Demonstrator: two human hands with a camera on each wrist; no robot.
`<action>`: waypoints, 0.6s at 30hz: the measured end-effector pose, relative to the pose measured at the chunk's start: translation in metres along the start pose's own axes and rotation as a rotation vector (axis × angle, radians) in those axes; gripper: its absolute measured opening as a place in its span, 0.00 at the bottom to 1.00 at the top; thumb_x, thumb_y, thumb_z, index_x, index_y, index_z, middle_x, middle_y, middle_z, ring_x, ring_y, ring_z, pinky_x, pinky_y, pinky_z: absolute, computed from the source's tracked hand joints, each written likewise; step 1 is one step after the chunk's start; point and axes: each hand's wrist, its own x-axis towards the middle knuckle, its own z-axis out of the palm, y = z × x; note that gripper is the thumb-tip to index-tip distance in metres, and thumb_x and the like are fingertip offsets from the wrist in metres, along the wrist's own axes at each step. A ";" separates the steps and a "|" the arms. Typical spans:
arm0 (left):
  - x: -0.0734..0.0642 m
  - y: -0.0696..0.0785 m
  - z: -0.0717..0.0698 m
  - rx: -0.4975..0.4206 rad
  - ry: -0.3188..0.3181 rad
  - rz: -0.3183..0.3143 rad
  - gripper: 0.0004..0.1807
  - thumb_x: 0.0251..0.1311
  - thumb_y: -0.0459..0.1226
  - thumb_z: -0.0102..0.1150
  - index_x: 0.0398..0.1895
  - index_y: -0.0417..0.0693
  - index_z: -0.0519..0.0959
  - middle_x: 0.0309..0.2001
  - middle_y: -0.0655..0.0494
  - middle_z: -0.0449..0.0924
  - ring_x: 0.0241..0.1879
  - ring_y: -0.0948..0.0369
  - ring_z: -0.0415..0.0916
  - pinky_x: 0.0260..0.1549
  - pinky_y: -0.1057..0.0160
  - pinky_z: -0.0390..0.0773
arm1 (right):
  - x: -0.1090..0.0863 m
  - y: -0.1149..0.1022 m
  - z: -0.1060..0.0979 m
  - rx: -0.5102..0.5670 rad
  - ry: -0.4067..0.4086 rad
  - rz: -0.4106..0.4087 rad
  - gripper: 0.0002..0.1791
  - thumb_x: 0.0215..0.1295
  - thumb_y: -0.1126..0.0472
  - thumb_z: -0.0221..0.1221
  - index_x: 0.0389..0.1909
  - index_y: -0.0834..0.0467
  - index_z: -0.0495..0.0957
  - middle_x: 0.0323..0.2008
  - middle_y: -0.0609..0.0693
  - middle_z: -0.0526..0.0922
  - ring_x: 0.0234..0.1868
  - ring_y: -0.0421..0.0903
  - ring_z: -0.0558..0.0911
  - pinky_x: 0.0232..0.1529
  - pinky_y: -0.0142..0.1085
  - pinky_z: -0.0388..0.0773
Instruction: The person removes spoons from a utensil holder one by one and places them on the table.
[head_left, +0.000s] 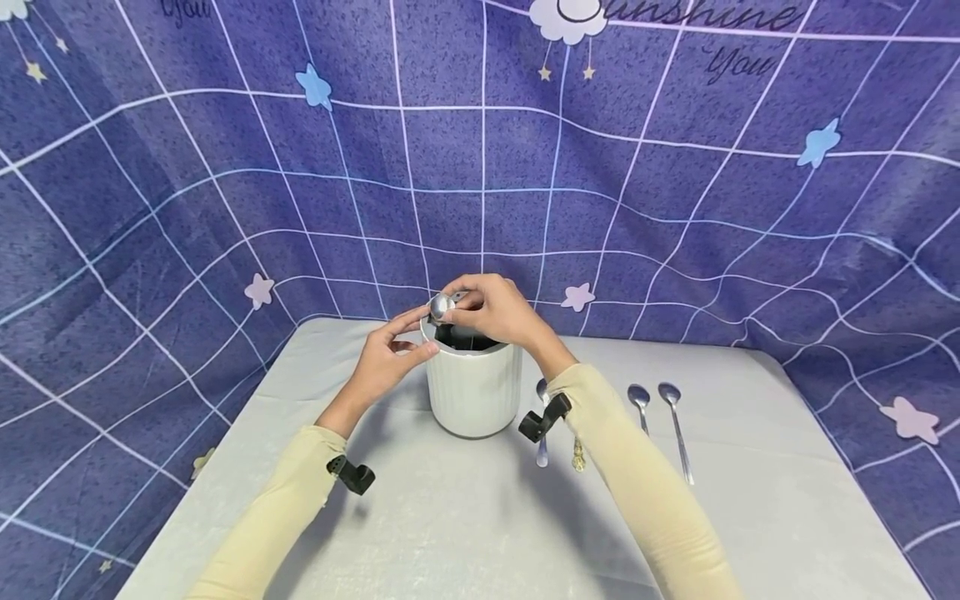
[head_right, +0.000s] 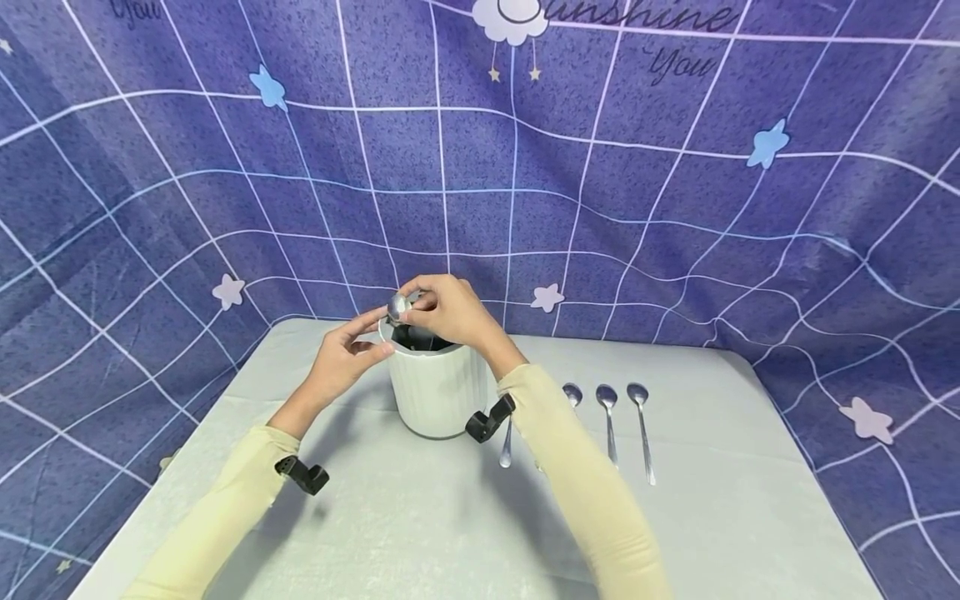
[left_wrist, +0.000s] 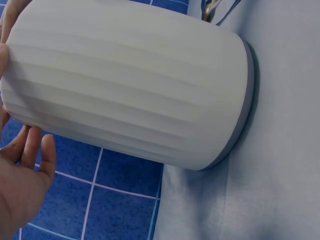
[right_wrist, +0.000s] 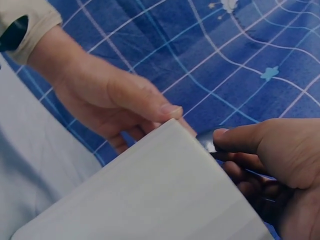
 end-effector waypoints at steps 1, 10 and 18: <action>0.000 0.000 0.000 -0.003 0.001 0.001 0.32 0.62 0.26 0.66 0.70 0.34 0.71 0.71 0.39 0.69 0.64 0.44 0.71 0.50 0.59 0.80 | -0.001 0.000 -0.001 0.008 0.006 -0.005 0.16 0.65 0.60 0.70 0.53 0.56 0.85 0.36 0.47 0.91 0.38 0.40 0.88 0.47 0.38 0.84; 0.000 -0.002 0.001 -0.014 0.008 0.007 0.31 0.62 0.27 0.67 0.70 0.33 0.72 0.71 0.39 0.69 0.63 0.44 0.71 0.49 0.63 0.80 | -0.009 -0.007 -0.013 0.108 0.084 -0.025 0.16 0.65 0.62 0.69 0.53 0.57 0.84 0.34 0.50 0.91 0.37 0.44 0.89 0.39 0.37 0.84; 0.004 -0.017 0.000 0.003 0.006 0.007 0.32 0.62 0.26 0.67 0.70 0.33 0.71 0.72 0.39 0.68 0.64 0.44 0.71 0.50 0.59 0.80 | -0.011 -0.015 -0.028 0.133 0.132 -0.056 0.17 0.66 0.62 0.68 0.55 0.58 0.83 0.35 0.52 0.91 0.37 0.46 0.89 0.40 0.37 0.85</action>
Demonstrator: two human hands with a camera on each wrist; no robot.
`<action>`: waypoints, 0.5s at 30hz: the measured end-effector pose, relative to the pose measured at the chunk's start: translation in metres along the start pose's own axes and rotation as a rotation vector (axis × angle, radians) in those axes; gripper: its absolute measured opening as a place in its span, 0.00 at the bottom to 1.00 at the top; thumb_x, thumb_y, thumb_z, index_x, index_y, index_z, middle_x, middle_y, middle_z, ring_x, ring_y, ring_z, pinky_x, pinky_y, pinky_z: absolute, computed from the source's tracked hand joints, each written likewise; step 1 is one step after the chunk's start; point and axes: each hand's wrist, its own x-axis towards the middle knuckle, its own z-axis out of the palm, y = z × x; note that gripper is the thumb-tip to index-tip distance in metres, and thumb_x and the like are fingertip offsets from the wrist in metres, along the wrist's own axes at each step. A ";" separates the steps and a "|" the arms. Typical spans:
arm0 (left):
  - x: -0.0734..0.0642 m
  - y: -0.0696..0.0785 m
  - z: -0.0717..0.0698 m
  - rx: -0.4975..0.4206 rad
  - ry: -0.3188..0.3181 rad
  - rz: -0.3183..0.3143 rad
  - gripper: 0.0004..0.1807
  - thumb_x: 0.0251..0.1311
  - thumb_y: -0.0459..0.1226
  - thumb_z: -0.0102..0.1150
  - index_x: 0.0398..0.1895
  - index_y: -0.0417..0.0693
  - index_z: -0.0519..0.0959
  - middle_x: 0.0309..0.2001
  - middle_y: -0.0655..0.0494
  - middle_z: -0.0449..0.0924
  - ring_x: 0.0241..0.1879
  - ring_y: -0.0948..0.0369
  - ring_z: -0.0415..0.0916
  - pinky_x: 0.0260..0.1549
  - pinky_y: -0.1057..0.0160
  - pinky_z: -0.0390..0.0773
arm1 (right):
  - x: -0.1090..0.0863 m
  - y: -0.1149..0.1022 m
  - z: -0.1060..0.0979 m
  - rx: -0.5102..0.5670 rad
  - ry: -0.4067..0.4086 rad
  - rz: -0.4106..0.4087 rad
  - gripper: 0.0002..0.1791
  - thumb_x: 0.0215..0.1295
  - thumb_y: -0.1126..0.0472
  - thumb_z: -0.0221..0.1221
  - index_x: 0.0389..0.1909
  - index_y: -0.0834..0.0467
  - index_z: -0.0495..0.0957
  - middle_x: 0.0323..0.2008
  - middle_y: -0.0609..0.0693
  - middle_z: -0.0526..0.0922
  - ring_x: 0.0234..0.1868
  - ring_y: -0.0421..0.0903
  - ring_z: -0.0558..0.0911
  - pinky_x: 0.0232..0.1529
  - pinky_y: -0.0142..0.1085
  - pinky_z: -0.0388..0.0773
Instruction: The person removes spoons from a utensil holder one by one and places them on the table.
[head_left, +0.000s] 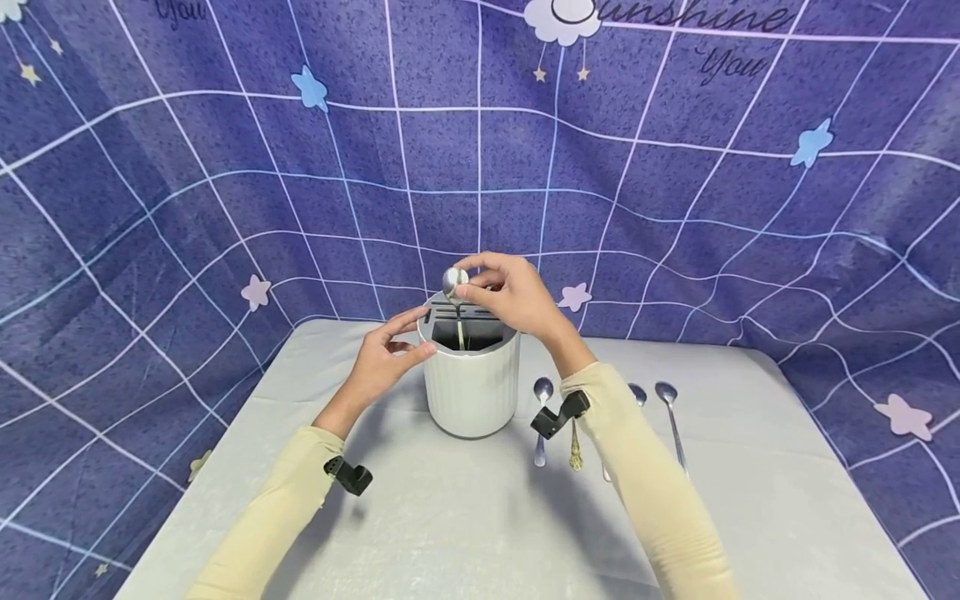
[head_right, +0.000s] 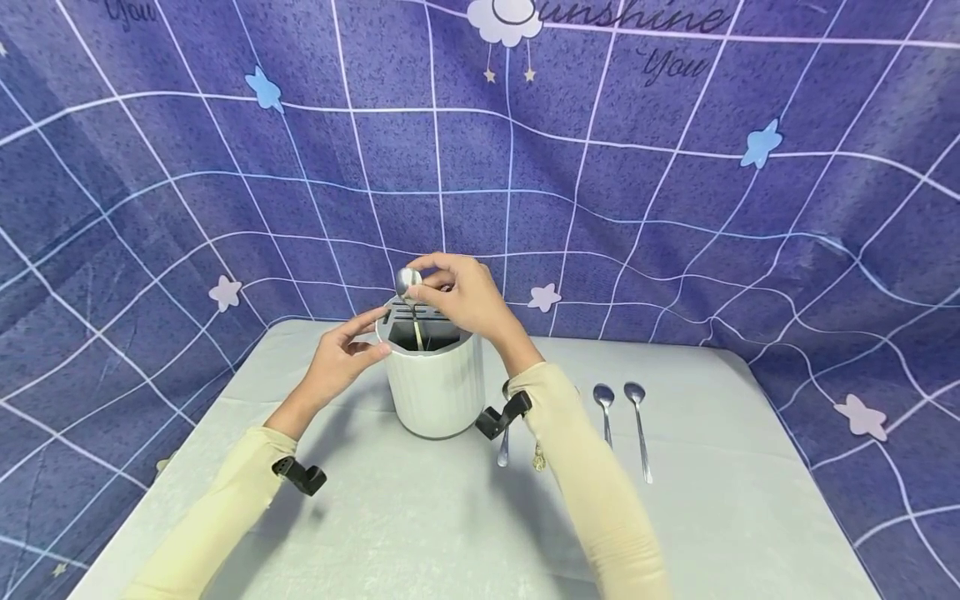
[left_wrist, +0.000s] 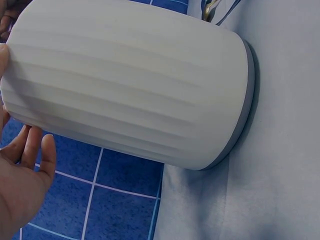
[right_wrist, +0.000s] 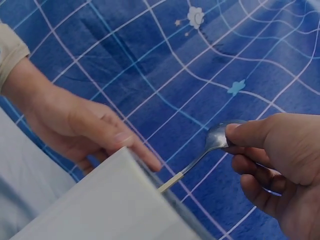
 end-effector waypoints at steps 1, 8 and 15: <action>0.001 -0.005 0.000 0.003 0.001 -0.002 0.32 0.62 0.26 0.67 0.71 0.34 0.71 0.72 0.39 0.68 0.64 0.44 0.70 0.50 0.59 0.80 | 0.001 -0.001 -0.001 -0.004 0.006 -0.009 0.17 0.67 0.62 0.68 0.55 0.58 0.83 0.35 0.52 0.91 0.37 0.46 0.89 0.39 0.37 0.84; 0.002 -0.020 -0.001 0.000 0.016 0.015 0.33 0.61 0.27 0.68 0.72 0.41 0.72 0.73 0.46 0.69 0.65 0.46 0.70 0.48 0.65 0.80 | 0.006 -0.014 -0.010 -0.016 0.045 -0.026 0.17 0.67 0.61 0.68 0.56 0.58 0.83 0.36 0.52 0.91 0.37 0.47 0.88 0.37 0.37 0.84; 0.002 -0.019 -0.001 -0.006 0.034 0.030 0.32 0.60 0.29 0.70 0.70 0.44 0.75 0.71 0.48 0.72 0.62 0.50 0.72 0.46 0.70 0.79 | 0.009 -0.024 -0.018 -0.009 0.116 -0.065 0.18 0.66 0.62 0.68 0.56 0.59 0.83 0.36 0.54 0.91 0.35 0.43 0.85 0.34 0.34 0.78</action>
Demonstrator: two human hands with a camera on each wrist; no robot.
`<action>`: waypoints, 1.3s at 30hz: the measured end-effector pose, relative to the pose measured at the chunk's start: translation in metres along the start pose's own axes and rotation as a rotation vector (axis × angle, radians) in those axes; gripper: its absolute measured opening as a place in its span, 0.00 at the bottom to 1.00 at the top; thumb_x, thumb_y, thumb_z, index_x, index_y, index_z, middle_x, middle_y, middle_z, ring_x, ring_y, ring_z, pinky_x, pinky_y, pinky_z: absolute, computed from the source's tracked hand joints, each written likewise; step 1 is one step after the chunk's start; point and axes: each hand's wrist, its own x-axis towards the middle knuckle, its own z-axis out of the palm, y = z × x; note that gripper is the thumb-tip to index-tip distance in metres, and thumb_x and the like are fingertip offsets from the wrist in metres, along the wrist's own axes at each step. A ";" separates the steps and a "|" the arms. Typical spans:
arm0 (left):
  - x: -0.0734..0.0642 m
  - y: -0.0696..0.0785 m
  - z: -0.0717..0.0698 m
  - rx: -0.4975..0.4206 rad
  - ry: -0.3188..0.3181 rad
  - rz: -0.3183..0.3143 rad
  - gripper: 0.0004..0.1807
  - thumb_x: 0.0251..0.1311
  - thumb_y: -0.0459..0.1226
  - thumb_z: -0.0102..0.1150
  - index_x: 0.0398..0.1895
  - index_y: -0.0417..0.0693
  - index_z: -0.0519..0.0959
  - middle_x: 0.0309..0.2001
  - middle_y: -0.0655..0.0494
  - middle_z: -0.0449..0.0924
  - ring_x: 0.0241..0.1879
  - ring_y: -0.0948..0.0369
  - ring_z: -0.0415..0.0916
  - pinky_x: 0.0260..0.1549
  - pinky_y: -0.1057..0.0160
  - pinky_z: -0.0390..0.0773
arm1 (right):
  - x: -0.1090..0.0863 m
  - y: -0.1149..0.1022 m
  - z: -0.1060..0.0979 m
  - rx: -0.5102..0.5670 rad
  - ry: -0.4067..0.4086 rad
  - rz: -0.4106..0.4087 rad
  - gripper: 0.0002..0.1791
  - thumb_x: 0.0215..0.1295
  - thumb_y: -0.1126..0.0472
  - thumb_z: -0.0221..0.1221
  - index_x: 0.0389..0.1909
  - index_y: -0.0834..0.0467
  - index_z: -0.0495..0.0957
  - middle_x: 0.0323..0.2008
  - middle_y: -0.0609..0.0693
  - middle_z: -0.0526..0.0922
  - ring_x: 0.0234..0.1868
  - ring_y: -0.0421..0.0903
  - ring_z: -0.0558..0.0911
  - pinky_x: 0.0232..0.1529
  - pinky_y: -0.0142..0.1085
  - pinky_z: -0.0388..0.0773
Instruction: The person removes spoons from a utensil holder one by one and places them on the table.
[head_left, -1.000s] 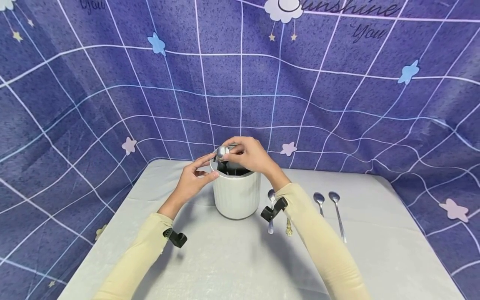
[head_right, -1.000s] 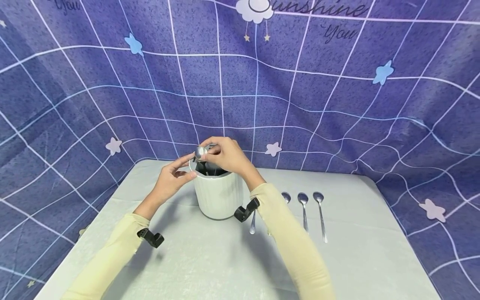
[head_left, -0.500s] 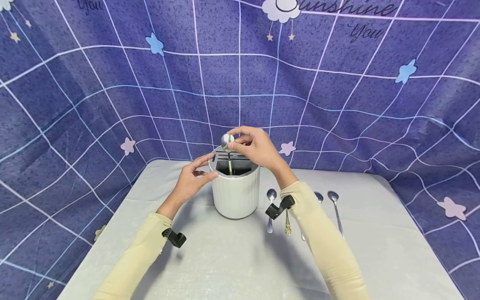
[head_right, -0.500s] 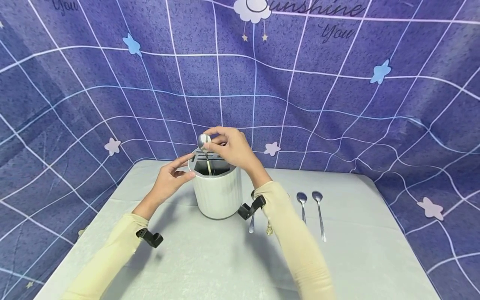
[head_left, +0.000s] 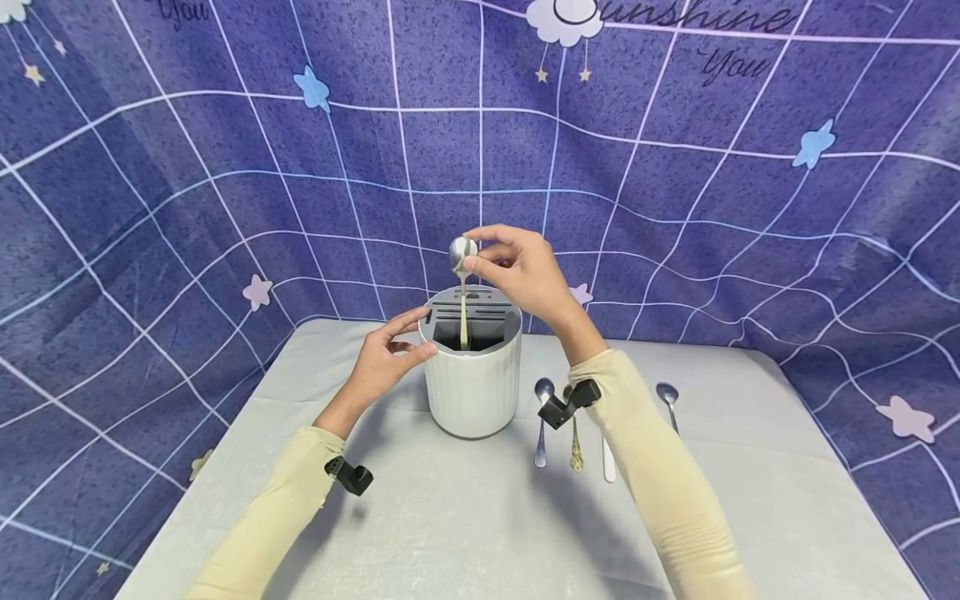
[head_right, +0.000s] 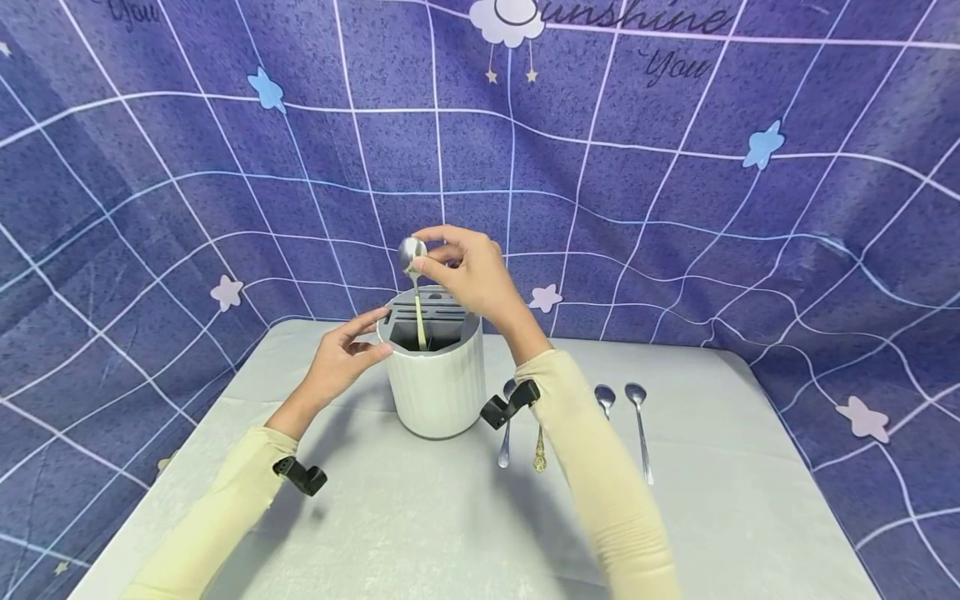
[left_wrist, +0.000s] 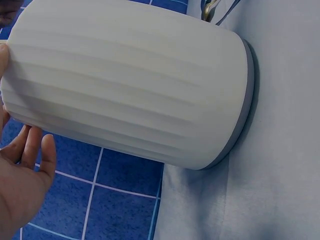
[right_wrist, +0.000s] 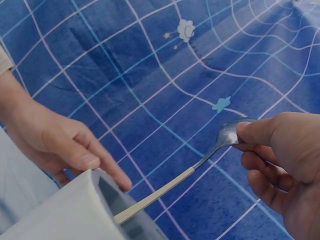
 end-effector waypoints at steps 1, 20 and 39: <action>0.000 0.000 0.000 0.000 0.002 0.002 0.32 0.60 0.29 0.71 0.69 0.44 0.75 0.70 0.47 0.72 0.62 0.50 0.72 0.46 0.70 0.80 | 0.000 -0.002 -0.002 0.000 0.010 -0.012 0.18 0.66 0.62 0.69 0.56 0.59 0.83 0.36 0.54 0.91 0.34 0.43 0.84 0.33 0.33 0.77; 0.000 0.000 0.001 0.012 0.009 0.006 0.32 0.60 0.28 0.70 0.70 0.42 0.75 0.71 0.46 0.72 0.62 0.51 0.72 0.47 0.70 0.80 | 0.005 -0.028 -0.030 -0.024 0.108 -0.061 0.17 0.66 0.64 0.69 0.55 0.60 0.84 0.34 0.56 0.90 0.18 0.37 0.68 0.18 0.30 0.58; -0.001 0.000 0.001 0.010 0.006 -0.014 0.32 0.61 0.30 0.70 0.70 0.46 0.75 0.71 0.49 0.72 0.63 0.51 0.71 0.49 0.64 0.80 | -0.007 -0.021 -0.072 -0.048 0.141 -0.045 0.17 0.65 0.67 0.68 0.55 0.62 0.84 0.34 0.58 0.90 0.21 0.38 0.69 0.22 0.30 0.60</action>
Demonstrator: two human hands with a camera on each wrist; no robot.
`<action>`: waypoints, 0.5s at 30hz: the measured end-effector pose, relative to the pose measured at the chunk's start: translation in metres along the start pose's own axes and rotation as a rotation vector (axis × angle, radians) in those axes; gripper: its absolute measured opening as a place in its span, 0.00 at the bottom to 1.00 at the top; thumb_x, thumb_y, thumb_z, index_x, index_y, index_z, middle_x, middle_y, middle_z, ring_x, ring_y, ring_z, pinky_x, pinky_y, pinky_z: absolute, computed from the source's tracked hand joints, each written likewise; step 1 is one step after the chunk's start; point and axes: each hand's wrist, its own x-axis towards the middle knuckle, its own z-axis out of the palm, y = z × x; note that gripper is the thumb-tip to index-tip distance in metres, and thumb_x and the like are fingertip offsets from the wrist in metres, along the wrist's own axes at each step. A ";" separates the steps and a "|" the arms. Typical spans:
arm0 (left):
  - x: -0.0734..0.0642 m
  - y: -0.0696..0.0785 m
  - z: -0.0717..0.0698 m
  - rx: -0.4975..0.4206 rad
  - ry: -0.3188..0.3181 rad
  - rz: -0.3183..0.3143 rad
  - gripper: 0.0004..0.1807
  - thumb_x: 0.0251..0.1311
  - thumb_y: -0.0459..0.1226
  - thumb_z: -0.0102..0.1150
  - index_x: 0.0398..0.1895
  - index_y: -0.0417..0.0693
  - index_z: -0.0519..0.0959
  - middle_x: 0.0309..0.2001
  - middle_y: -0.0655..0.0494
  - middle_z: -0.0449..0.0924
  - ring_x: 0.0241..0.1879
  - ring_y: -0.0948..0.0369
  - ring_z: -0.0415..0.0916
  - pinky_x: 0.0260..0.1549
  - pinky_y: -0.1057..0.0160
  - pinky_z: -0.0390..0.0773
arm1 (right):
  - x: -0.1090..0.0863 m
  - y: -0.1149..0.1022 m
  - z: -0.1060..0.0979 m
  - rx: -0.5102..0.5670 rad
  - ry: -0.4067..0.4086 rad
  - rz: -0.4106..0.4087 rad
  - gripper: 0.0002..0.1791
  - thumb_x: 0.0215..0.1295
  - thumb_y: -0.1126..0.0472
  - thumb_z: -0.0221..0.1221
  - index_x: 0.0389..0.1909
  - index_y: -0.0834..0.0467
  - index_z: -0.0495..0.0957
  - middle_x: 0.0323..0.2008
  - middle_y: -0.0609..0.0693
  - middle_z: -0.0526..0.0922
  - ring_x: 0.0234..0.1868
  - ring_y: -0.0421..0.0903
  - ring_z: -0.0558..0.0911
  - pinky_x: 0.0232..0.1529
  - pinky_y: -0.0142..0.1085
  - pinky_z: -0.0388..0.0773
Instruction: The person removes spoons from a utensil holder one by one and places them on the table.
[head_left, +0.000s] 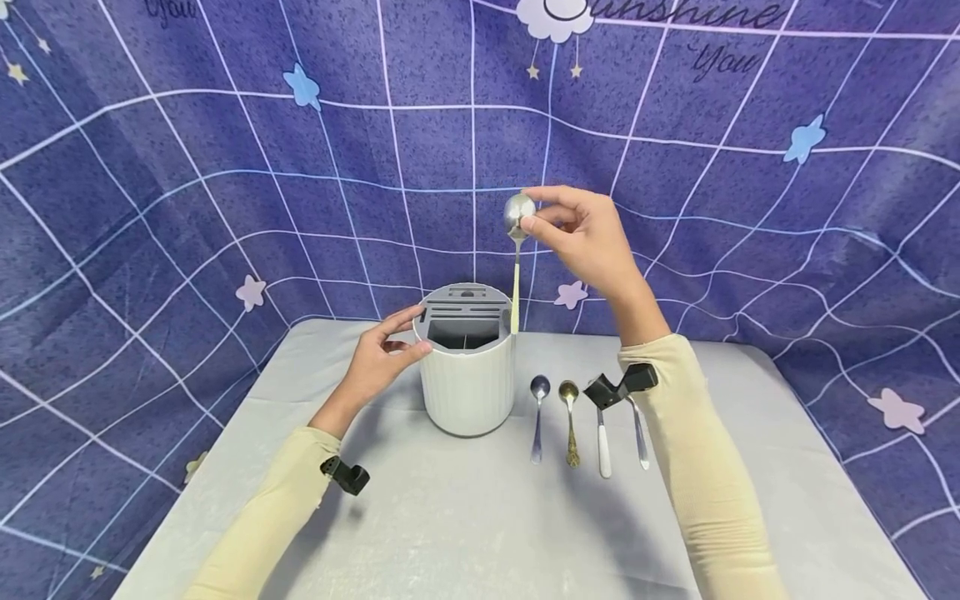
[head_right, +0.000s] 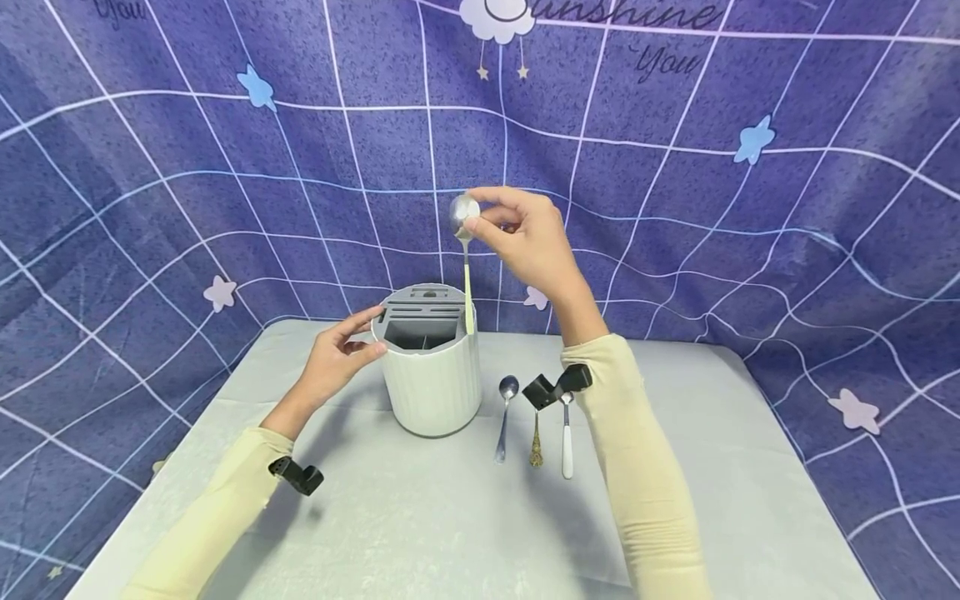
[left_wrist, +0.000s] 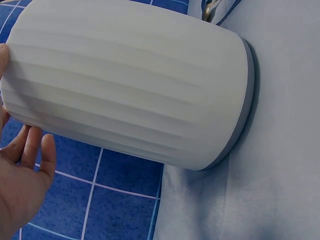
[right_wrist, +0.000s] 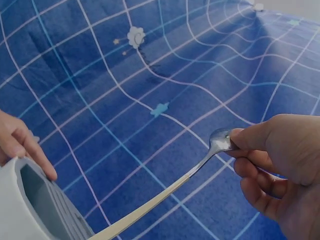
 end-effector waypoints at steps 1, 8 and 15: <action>0.000 0.000 0.000 -0.002 0.000 0.002 0.32 0.61 0.30 0.70 0.70 0.46 0.75 0.71 0.49 0.72 0.63 0.51 0.71 0.49 0.64 0.80 | -0.001 0.001 -0.002 -0.002 -0.003 0.008 0.17 0.65 0.67 0.68 0.55 0.62 0.84 0.34 0.59 0.90 0.22 0.38 0.70 0.23 0.30 0.61; -0.001 0.005 0.000 -0.004 -0.006 -0.016 0.32 0.61 0.29 0.69 0.70 0.43 0.74 0.71 0.48 0.71 0.64 0.51 0.70 0.50 0.63 0.80 | -0.013 0.018 -0.012 -0.013 -0.019 0.083 0.19 0.66 0.66 0.67 0.57 0.63 0.83 0.35 0.56 0.90 0.33 0.39 0.84 0.31 0.29 0.73; 0.000 0.012 0.001 0.011 -0.017 -0.027 0.33 0.61 0.26 0.68 0.71 0.37 0.72 0.71 0.43 0.70 0.62 0.55 0.70 0.51 0.59 0.79 | -0.027 0.039 -0.023 -0.028 -0.030 0.153 0.19 0.68 0.63 0.66 0.59 0.61 0.83 0.36 0.54 0.90 0.28 0.39 0.80 0.26 0.30 0.71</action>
